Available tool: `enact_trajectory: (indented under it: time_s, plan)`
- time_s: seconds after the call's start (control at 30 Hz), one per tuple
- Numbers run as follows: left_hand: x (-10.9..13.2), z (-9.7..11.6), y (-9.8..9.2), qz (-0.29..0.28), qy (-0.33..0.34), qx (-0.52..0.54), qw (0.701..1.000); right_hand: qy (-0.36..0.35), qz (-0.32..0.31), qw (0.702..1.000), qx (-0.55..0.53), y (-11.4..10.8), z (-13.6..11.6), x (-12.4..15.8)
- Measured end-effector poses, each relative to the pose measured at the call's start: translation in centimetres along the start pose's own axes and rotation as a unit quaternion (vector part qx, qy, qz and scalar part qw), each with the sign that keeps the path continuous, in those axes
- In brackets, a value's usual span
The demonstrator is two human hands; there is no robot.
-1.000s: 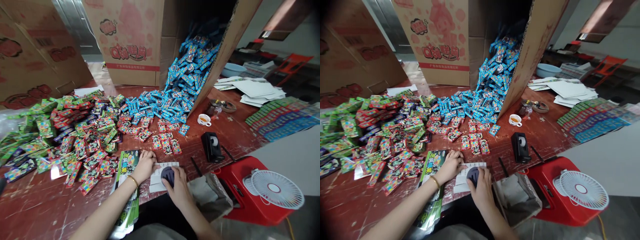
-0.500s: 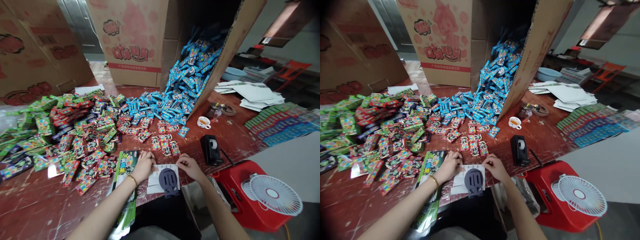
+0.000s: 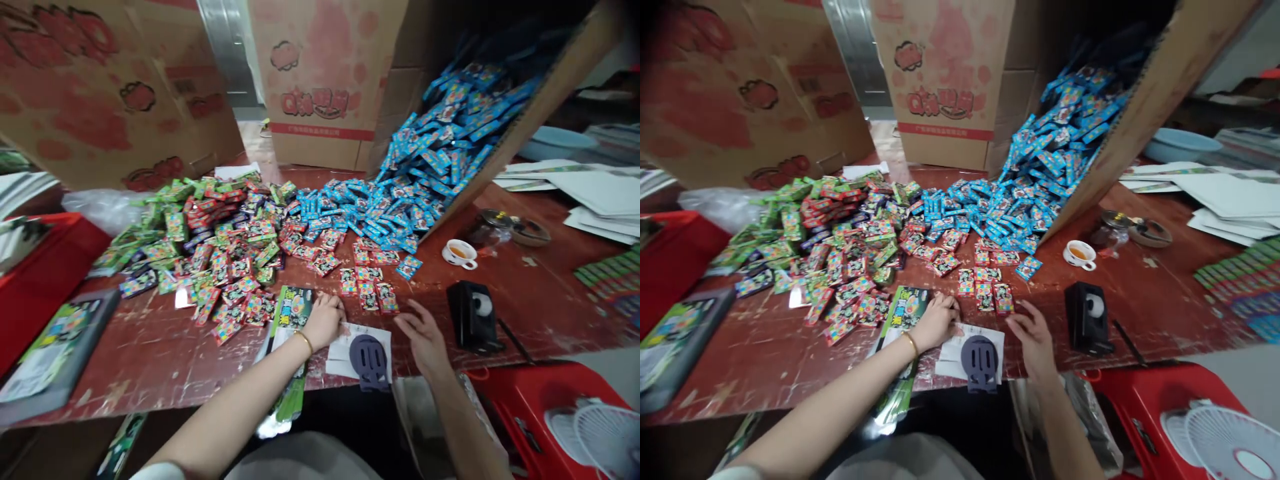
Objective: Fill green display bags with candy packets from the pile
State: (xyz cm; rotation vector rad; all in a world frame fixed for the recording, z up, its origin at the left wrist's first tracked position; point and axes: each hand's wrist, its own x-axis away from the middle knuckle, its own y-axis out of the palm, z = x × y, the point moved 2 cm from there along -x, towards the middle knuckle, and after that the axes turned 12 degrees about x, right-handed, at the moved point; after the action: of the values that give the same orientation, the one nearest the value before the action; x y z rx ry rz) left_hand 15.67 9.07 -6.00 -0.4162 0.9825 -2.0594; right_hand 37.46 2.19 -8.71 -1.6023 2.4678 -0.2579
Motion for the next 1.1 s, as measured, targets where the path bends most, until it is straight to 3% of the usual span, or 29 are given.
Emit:
enact_trajectory:
  time_s: [0.13, 0.23, 0.33, 0.47, 0.6, 0.73, 0.83, 0.9, 1.03, 1.1]
  plan:
    - [3.8, 1.0, -2.5, 0.086, -0.021, -0.004, 0.996, 0.002, 0.015, 0.996, -0.092, 0.8, -2.7, 1.5]
    - [8.4, 1.2, -3.6, 0.194, -0.135, -0.062, 0.970, -0.067, -0.022, 0.997, -0.034, 4.3, -5.4, 3.5]
    - [11.7, 1.0, -2.9, 0.214, -0.222, -0.088, 0.947, -0.121, -0.107, 0.987, 0.025, 9.0, -6.9, 4.1]
    - [12.8, 0.2, -2.0, 0.248, -0.222, -0.065, 0.941, -0.159, -0.143, 0.976, 0.034, 14.6, -6.9, 1.3]
    - [12.8, -0.1, -2.2, 0.279, -0.187, -0.048, 0.941, -0.109, -0.152, 0.982, 0.002, 18.2, -6.8, -2.2]
    - [14.2, 1.9, -3.5, 0.305, -0.167, -0.024, 0.937, -0.065, -0.163, 0.981, -0.083, 17.9, -8.9, -2.5]
    - [15.9, 3.7, -5.1, 0.288, -0.165, 0.053, 0.942, -0.050, -0.180, 0.974, -0.130, 15.9, -11.2, 0.2]
    - [16.6, 4.1, -6.3, 0.262, -0.161, 0.182, 0.934, -0.038, -0.208, 0.967, -0.143, 14.8, -12.4, 2.8]
    - [16.9, 3.1, -7.5, 0.224, -0.140, 0.463, 0.846, -0.015, -0.287, 0.949, -0.132, 14.3, -13.4, 7.8]
    - [17.1, 2.4, -7.4, 0.212, -0.159, 0.530, 0.806, -0.026, -0.277, 0.955, -0.103, 14.1, -13.6, 8.9]
